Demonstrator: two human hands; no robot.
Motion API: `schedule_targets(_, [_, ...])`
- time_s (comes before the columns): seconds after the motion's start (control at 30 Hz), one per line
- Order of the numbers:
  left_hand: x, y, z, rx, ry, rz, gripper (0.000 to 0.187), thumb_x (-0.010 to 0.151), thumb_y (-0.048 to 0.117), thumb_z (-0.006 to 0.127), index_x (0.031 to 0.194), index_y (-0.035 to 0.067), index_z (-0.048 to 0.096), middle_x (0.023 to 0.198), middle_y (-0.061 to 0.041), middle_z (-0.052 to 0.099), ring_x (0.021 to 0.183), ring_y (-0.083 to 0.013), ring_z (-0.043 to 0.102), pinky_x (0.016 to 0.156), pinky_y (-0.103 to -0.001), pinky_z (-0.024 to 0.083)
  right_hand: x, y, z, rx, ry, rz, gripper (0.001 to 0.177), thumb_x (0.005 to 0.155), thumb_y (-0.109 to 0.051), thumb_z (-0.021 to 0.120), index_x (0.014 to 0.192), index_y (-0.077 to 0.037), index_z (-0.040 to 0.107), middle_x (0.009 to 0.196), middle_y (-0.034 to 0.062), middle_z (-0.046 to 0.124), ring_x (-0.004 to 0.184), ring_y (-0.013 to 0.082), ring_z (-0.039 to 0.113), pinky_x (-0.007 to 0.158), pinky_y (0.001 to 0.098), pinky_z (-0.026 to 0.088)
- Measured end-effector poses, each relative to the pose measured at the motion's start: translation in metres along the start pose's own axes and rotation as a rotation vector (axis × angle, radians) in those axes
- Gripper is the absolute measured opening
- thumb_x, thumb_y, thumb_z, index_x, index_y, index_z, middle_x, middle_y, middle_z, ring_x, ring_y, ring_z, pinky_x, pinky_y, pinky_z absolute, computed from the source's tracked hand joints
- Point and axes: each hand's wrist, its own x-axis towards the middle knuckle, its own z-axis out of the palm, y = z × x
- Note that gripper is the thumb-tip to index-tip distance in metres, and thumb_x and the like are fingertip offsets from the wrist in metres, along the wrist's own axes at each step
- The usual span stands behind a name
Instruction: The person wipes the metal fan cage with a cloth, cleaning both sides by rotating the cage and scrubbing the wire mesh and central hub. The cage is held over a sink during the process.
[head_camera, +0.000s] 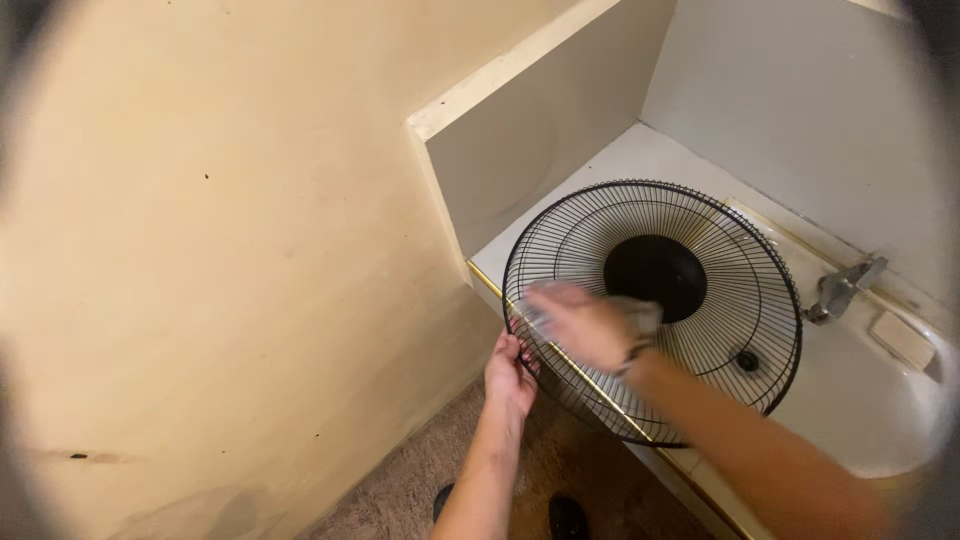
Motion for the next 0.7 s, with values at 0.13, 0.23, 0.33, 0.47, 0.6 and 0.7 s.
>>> schedule_targets(0.13, [-0.013, 0.009, 0.009, -0.215, 0.242, -0.256, 0.043, 0.108, 0.022, 0.029, 0.140, 0.004, 0.051, 0.113, -0.013, 0.069, 0.095, -0.0229, 0.070, 0.077, -0.035, 0.060, 0.008, -0.042, 0.042, -0.258, -0.159, -0.142, 0.067, 0.086, -0.008, 0.064, 0.150, -0.016, 0.046, 0.138, 0.0181, 0.059, 0.133, 0.0307, 0.054, 0.114, 0.0466, 0.043])
schedule_targets(0.23, [-0.013, 0.018, 0.011, -0.187, 0.240, -0.231, 0.040, 0.108, 0.022, 0.033, 0.140, 0.008, 0.052, 0.117, -0.012, 0.069, 0.099, -0.0230, 0.069, 0.077, -0.036, 0.061, 0.013, -0.042, 0.033, -0.275, -0.172, -0.308, 0.070, 0.083, -0.006, 0.064, 0.150, -0.012, 0.046, 0.139, 0.0161, 0.059, 0.132, 0.0287, 0.056, 0.116, 0.0508, 0.042])
schedule_targets(0.33, [-0.003, 0.007, 0.002, -0.064, 0.198, -0.064, 0.036, 0.103, 0.005, 0.039, 0.134, 0.012, 0.056, 0.109, -0.008, 0.069, 0.087, -0.0198, 0.065, 0.067, -0.033, 0.053, 0.005, -0.017, -0.004, -0.088, -0.295, -0.073, 0.053, 0.091, -0.009, 0.058, 0.142, -0.025, 0.052, 0.142, -0.0035, 0.062, 0.132, 0.0195, 0.056, 0.092, 0.0365, 0.058])
schedule_targets(0.47, [0.012, -0.006, -0.019, -0.077, 0.121, -0.065, 0.029, 0.107, 0.016, 0.045, 0.127, 0.011, 0.067, 0.092, -0.001, 0.062, 0.068, -0.0115, 0.049, 0.059, -0.026, 0.044, -0.014, 0.023, -0.057, -0.141, -0.103, -0.079, 0.047, 0.091, -0.022, 0.064, 0.138, -0.016, 0.056, 0.134, 0.0002, 0.067, 0.121, 0.0180, 0.061, 0.110, 0.0496, 0.045])
schedule_targets(0.6, [0.017, -0.012, -0.027, -0.133, 0.133, -0.110, 0.030, 0.107, 0.016, 0.044, 0.125, 0.013, 0.068, 0.088, 0.002, 0.060, 0.067, -0.0099, 0.045, 0.060, -0.025, 0.042, -0.017, 0.019, -0.030, -0.208, 0.012, -0.111, 0.052, 0.093, -0.022, 0.061, 0.142, -0.011, 0.053, 0.142, 0.0092, 0.059, 0.130, 0.0231, 0.054, 0.117, 0.0498, 0.035])
schedule_targets(0.7, [0.009, -0.003, -0.023, -0.257, -0.020, -0.089, 0.028, 0.111, 0.024, 0.047, 0.127, 0.011, 0.066, 0.095, 0.001, 0.063, 0.078, -0.0143, 0.054, 0.069, -0.029, 0.049, -0.004, -0.006, 0.011, -0.241, -0.040, -0.054, 0.051, 0.097, -0.021, 0.056, 0.146, -0.010, 0.051, 0.149, 0.0148, 0.052, 0.139, 0.0285, 0.046, 0.120, 0.0460, 0.029])
